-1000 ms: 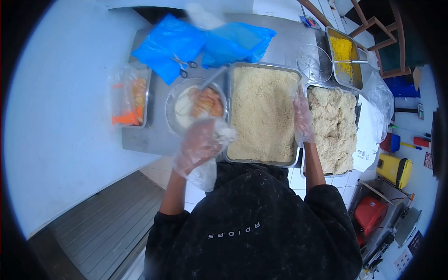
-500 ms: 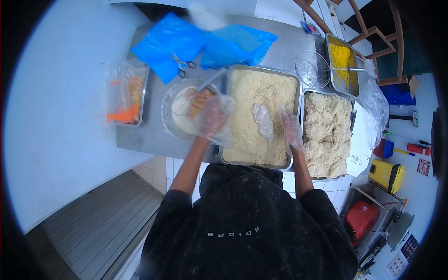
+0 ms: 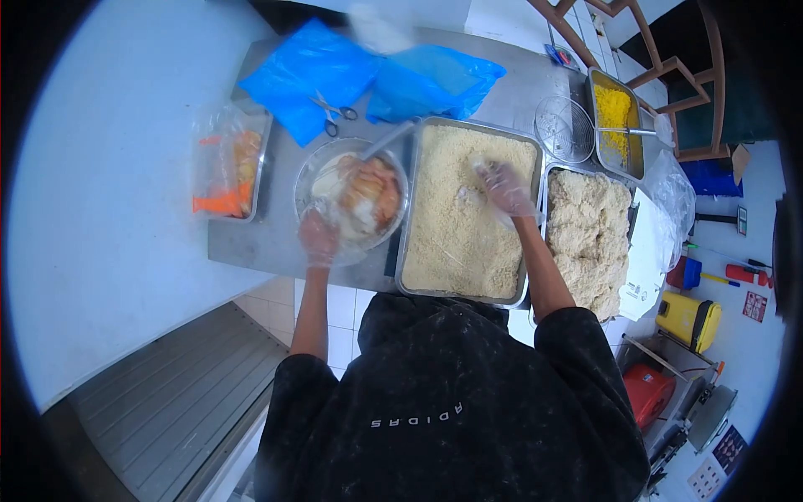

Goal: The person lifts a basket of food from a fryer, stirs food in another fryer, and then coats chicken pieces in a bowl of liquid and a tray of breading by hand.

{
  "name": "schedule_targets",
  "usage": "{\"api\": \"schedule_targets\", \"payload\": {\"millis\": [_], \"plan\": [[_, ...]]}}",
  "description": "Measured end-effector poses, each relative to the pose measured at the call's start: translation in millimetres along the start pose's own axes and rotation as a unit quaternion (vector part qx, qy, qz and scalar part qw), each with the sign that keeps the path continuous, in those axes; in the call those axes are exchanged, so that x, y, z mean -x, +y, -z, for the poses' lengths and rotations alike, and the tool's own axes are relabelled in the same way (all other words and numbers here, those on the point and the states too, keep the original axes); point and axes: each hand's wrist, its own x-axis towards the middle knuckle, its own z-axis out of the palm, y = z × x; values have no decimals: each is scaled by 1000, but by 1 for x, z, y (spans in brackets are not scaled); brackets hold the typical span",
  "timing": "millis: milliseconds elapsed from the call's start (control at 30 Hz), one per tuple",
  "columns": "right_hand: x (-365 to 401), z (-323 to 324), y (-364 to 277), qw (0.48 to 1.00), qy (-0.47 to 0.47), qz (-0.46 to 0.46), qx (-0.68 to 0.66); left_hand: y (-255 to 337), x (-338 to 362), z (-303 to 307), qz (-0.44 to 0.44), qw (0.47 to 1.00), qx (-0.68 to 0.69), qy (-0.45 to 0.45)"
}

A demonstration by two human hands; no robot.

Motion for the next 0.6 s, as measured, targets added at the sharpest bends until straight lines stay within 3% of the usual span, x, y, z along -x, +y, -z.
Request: {"api": "schedule_targets", "payload": {"millis": [233,333,433,500,600], "plan": [[41,-15,23,994,83,2,-67,5,4,-3,31,999,22,24],[58,-32,59,992,25,-127,0,12,-3,8,25,998,51,9],[86,-55,52,981,-20,-121,149,12,-3,8,49,998,37,-20],[97,-73,53,978,92,-148,-118,9,0,6,43,998,48,-12],[111,-64,36,897,118,-149,-399,5,-2,4,13,997,80,8]]}}
